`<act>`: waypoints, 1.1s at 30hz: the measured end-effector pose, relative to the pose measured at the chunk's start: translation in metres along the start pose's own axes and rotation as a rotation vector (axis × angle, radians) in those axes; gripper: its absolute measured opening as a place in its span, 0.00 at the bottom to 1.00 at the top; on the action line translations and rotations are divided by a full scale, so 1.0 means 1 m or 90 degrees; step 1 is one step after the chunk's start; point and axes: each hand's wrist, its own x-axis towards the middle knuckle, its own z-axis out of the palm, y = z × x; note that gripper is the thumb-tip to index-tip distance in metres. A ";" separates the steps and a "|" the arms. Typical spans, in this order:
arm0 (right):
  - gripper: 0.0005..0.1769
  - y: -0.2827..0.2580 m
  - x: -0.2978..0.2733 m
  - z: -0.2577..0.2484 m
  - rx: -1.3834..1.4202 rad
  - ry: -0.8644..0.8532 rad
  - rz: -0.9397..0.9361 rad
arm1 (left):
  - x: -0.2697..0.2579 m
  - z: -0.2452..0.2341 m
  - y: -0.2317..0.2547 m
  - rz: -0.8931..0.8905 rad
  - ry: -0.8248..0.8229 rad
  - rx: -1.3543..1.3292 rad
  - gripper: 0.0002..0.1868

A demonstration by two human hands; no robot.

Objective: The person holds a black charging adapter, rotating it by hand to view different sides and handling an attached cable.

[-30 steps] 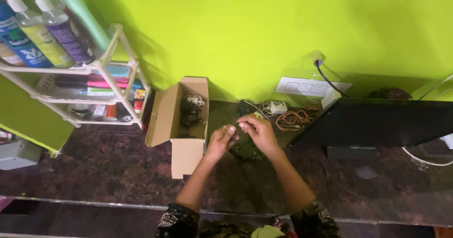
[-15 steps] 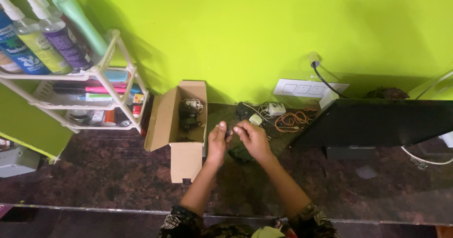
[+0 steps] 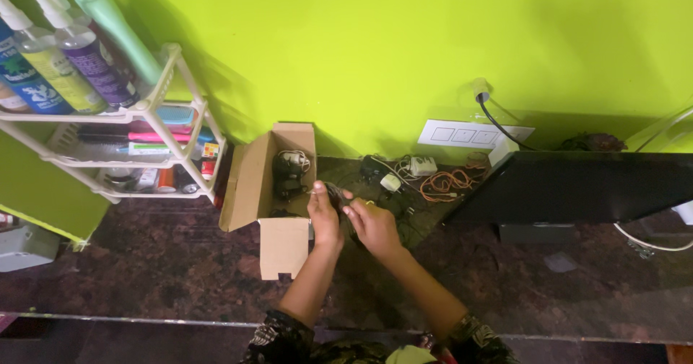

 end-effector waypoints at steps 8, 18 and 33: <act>0.11 0.006 -0.016 0.014 -0.016 -0.061 0.007 | 0.005 -0.007 -0.005 -0.028 0.042 -0.036 0.27; 0.11 0.004 -0.020 0.015 0.058 -0.081 0.099 | 0.013 -0.010 0.007 -0.105 -0.034 -0.166 0.27; 0.19 -0.010 -0.017 0.036 0.174 0.000 0.201 | -0.002 -0.006 0.022 -0.038 -0.164 -0.034 0.23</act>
